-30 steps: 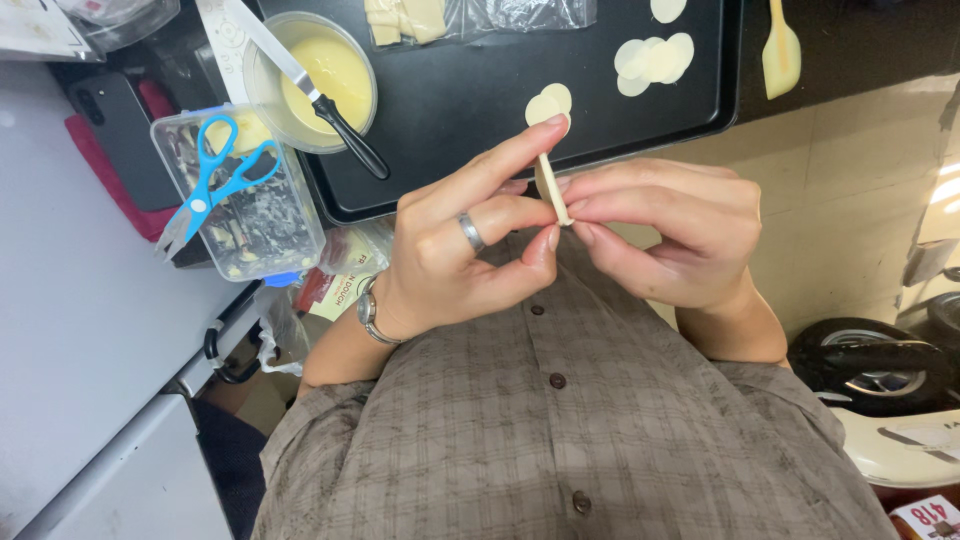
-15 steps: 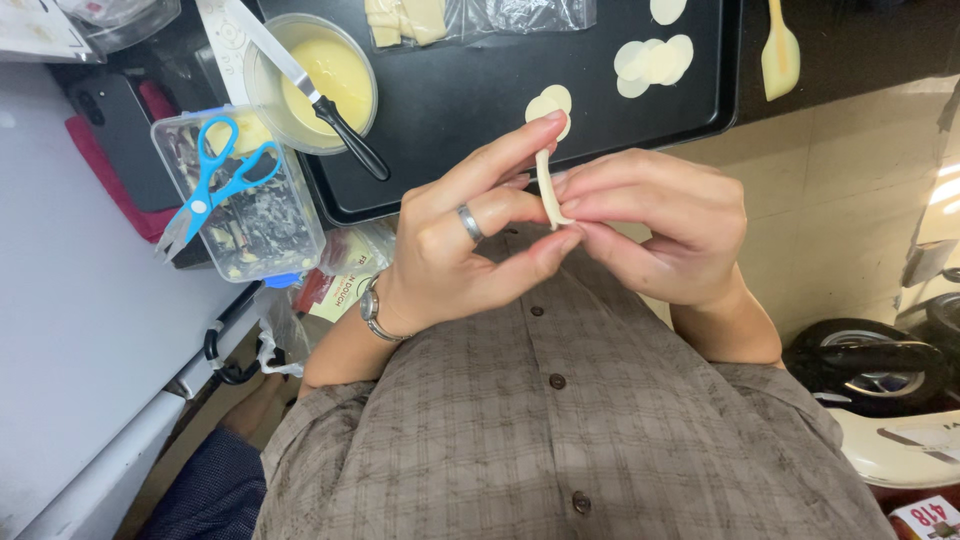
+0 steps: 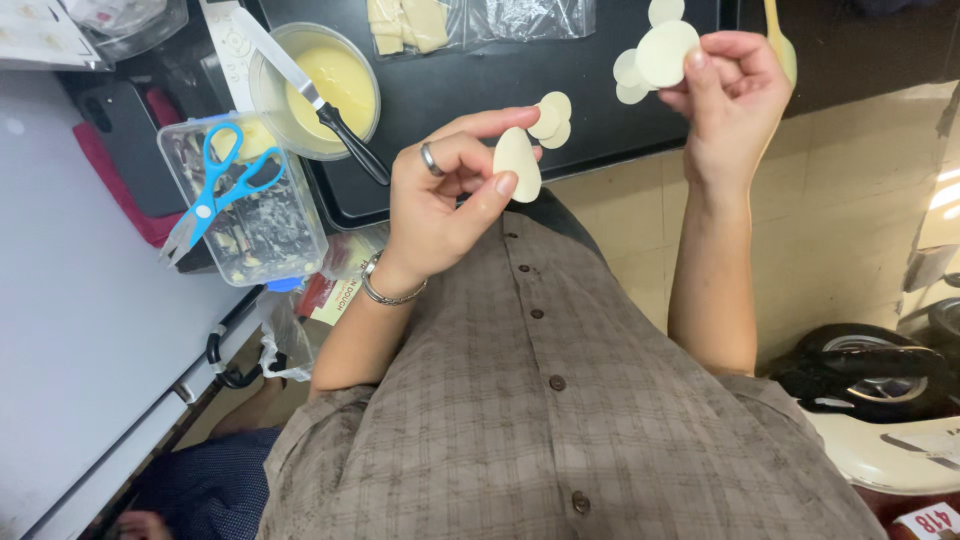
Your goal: The person shapes small round dough pieces into crescent forms by hand, pinching and folding each piece, and places the shaped dough onto a black baking tray. They briefly retrieve dough pieces from a plastic container and dip or coat pieces in a bowl of yellow liquid before continuing to shape and arrange them on the tray.
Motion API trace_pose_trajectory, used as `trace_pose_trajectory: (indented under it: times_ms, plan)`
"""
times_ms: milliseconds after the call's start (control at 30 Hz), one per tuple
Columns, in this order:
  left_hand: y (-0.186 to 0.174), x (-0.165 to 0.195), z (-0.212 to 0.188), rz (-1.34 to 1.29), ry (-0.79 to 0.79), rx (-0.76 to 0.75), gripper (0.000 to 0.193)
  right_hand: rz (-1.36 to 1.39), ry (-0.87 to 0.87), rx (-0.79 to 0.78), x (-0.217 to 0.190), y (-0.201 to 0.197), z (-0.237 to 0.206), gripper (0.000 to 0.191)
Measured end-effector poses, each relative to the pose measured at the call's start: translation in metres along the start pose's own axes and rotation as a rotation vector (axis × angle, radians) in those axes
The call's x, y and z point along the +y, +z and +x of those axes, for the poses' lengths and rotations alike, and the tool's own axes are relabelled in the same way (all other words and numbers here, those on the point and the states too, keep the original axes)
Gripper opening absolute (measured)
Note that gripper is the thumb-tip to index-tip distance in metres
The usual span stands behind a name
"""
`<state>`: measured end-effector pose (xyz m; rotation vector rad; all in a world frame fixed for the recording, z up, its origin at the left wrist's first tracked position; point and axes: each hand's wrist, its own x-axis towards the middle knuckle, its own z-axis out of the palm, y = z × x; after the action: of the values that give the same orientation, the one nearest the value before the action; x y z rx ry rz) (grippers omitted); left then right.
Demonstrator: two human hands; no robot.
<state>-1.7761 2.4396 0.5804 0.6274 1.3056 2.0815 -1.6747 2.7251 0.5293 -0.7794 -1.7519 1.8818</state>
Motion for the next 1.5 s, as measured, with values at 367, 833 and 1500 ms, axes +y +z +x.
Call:
trace_pose_trajectory:
  times_ms: [367,833,1500]
  plan:
    - [0.026,0.003,0.014,0.353,0.086,0.016,0.010,-0.388,-0.489,-0.524,-0.069,0.034,-0.055,0.015]
    - [0.028,0.038,-0.004,0.452,0.218,-0.047,0.014,-0.358,-0.488,-0.565,-0.124,0.069,-0.077,0.015]
    - [0.030,0.049,-0.009,0.782,0.364,-0.078,0.013,-0.438,-0.435,-0.610,-0.133,0.065,-0.080,0.013]
